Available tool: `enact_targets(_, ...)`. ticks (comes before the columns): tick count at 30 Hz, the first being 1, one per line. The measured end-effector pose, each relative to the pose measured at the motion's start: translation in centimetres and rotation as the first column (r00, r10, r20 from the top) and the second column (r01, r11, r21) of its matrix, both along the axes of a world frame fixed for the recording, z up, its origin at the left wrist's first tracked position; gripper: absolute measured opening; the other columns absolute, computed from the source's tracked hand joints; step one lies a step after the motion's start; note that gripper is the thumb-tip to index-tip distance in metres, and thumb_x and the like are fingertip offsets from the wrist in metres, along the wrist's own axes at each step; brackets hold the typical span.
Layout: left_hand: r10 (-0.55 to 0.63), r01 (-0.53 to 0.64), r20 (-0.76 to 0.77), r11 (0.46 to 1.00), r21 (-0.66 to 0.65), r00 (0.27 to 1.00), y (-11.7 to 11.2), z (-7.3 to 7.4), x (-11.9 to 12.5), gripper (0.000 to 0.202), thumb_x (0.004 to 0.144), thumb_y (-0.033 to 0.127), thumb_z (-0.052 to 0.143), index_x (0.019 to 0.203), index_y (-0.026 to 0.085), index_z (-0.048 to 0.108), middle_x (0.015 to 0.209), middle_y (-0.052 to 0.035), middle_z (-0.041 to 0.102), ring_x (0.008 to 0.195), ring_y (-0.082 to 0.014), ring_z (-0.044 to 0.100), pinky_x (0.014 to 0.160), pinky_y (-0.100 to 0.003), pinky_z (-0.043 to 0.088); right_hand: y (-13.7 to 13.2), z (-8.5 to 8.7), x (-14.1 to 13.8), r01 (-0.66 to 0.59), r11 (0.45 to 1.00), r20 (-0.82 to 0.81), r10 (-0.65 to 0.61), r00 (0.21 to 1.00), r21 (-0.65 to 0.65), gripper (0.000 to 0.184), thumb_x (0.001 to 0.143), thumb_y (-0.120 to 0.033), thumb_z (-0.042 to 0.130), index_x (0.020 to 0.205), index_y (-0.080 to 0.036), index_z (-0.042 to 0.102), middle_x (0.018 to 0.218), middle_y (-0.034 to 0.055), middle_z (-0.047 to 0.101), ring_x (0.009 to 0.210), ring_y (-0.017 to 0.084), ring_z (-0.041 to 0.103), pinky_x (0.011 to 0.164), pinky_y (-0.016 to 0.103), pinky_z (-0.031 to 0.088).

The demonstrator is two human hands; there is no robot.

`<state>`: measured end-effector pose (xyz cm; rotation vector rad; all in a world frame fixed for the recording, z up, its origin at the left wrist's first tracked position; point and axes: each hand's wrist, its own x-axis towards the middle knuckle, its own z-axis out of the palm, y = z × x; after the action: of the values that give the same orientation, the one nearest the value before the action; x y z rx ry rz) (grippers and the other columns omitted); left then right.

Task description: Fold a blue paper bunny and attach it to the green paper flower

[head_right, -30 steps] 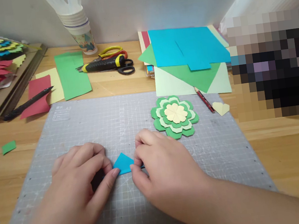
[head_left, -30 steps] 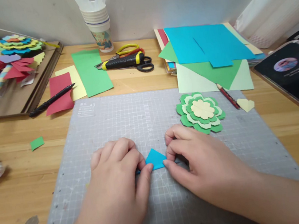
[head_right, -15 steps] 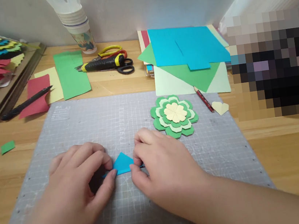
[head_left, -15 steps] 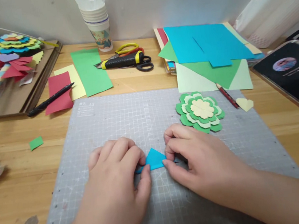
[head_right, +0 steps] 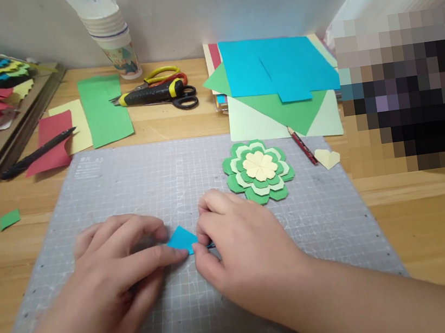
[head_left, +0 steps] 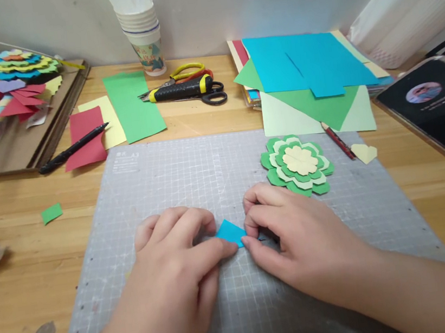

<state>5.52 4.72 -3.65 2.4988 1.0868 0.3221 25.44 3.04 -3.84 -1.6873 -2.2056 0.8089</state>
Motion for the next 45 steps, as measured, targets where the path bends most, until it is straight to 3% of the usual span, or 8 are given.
enact_targets(8, 0.012, -0.011, 0.032, 1.0, -0.019, 0.999, 0.0, -0.1, -0.1, 0.032, 0.082, 0.009, 0.051, 0.092, 0.034, 0.068, 0.098, -0.0018, 0.058, 0.095, -0.0235, 0.05, 0.077, -0.043, 0.031, 0.1, 0.1, 0.4, 0.03, 0.999, -0.049, -0.029, 0.998, 0.028, 0.01, 0.084, -0.015, 0.052, 0.074, -0.019, 0.055, 0.088, 0.0014, 0.054, 0.071, 0.014, 0.051, 0.059, 0.029, 0.035)
enact_targets(10, 0.026, -0.023, 0.065, 0.999, -0.038, 0.998, 0.0, -0.2, -0.1, 0.031, 0.083, 0.009, 0.052, 0.092, 0.034, 0.068, 0.098, -0.001, 0.058, 0.095, -0.0225, 0.05, 0.078, -0.042, 0.03, -0.4, 0.3, 0.5, 0.033, 0.995, -0.081, -0.026, 0.996, 0.09, 0.013, 0.087, -0.017, 0.05, 0.077, -0.019, 0.058, 0.085, 0.0014, 0.055, 0.071, 0.014, 0.052, 0.06, 0.029, 0.035)
enact_targets(13, 0.039, -0.034, 0.093, 0.998, -0.057, 0.995, 0.0, -0.3, 0.0, 0.03, 0.083, 0.01, 0.052, 0.091, 0.033, 0.068, 0.096, -0.0006, 0.058, 0.095, -0.022, 0.05, 0.078, -0.042, 0.03, -1.9, 0.5, 0.4, -0.051, 0.964, -0.035, 0.062, 0.997, 0.261, 0.02, 0.092, -0.023, 0.046, 0.081, -0.02, 0.063, 0.068, -0.0007, 0.053, 0.062, 0.015, 0.05, 0.056, 0.031, 0.031)
enact_targets(16, 0.05, -0.043, 0.1, 0.997, -0.07, 0.994, 0.0, -0.3, 0.0, 0.03, 0.083, 0.01, 0.051, 0.091, 0.033, 0.068, 0.097, -0.0006, 0.057, 0.095, -0.0221, 0.05, 0.079, -0.042, 0.03, -3.4, 0.5, 0.0, -0.184, 0.929, 0.088, 0.164, 0.983, 0.322, 0.023, 0.092, -0.026, 0.044, 0.084, -0.021, 0.066, 0.061, -0.0023, 0.055, 0.053, 0.015, 0.05, 0.053, 0.033, 0.029)
enact_targets(21, 0.055, -0.048, 0.073, 0.995, -0.092, 0.996, 0.2, -0.4, 0.0, 0.032, 0.081, 0.007, 0.05, 0.09, 0.033, 0.067, 0.096, -0.0002, 0.055, 0.094, -0.0218, 0.05, 0.078, -0.043, 0.03, -3.9, 0.3, -0.6, -0.234, 0.912, 0.193, 0.177, 0.965, 0.336, 0.026, 0.091, -0.029, 0.045, 0.105, -0.023, 0.066, 0.065, -0.0028, 0.062, 0.052, 0.017, 0.056, 0.052, 0.034, 0.031)
enact_targets(26, 0.049, -0.042, 0.063, 0.994, -0.105, 0.997, 0.4, -0.4, 0.1, 0.035, 0.081, 0.007, 0.05, 0.096, 0.034, 0.066, 0.096, 0.0008, 0.055, 0.095, -0.0211, 0.05, 0.078, -0.043, 0.031, -3.8, 0.0, -0.6, -0.271, 0.909, 0.258, 0.192, 0.947, 0.317, 0.029, 0.089, -0.029, 0.048, 0.114, -0.025, 0.064, 0.066, -0.0024, 0.063, 0.052, 0.018, 0.058, 0.051, 0.035, 0.033)
enact_targets(34, 0.049, -0.045, 0.037, 0.992, -0.115, 0.998, 0.2, -0.5, 0.0, 0.042, 0.079, 0.005, 0.05, 0.104, 0.035, 0.064, 0.097, 0.0016, 0.055, 0.095, -0.0209, 0.05, 0.079, -0.044, 0.031, -4.0, 0.0, -0.7, -0.26, 0.936, 0.28, 0.19, 0.941, 0.238, 0.029, 0.085, -0.024, 0.051, 0.11, -0.025, 0.065, 0.063, -0.0027, 0.063, 0.052, 0.018, 0.062, 0.05, 0.034, 0.035)
enact_targets(45, 0.041, -0.039, 0.02, 0.995, -0.097, 0.999, 0.3, -0.5, 0.1, 0.041, 0.08, 0.006, 0.048, 0.107, 0.033, 0.061, 0.098, 0.0012, 0.056, 0.094, -0.0211, 0.051, 0.078, -0.043, 0.031, -4.1, 0.6, 0.3, -0.245, 0.944, 0.336, 0.161, 0.928, 0.223, 0.035, 0.082, -0.021, 0.048, 0.111, -0.022, 0.067, 0.059, -0.0017, 0.063, 0.045, 0.017, 0.059, 0.045, 0.034, 0.032)
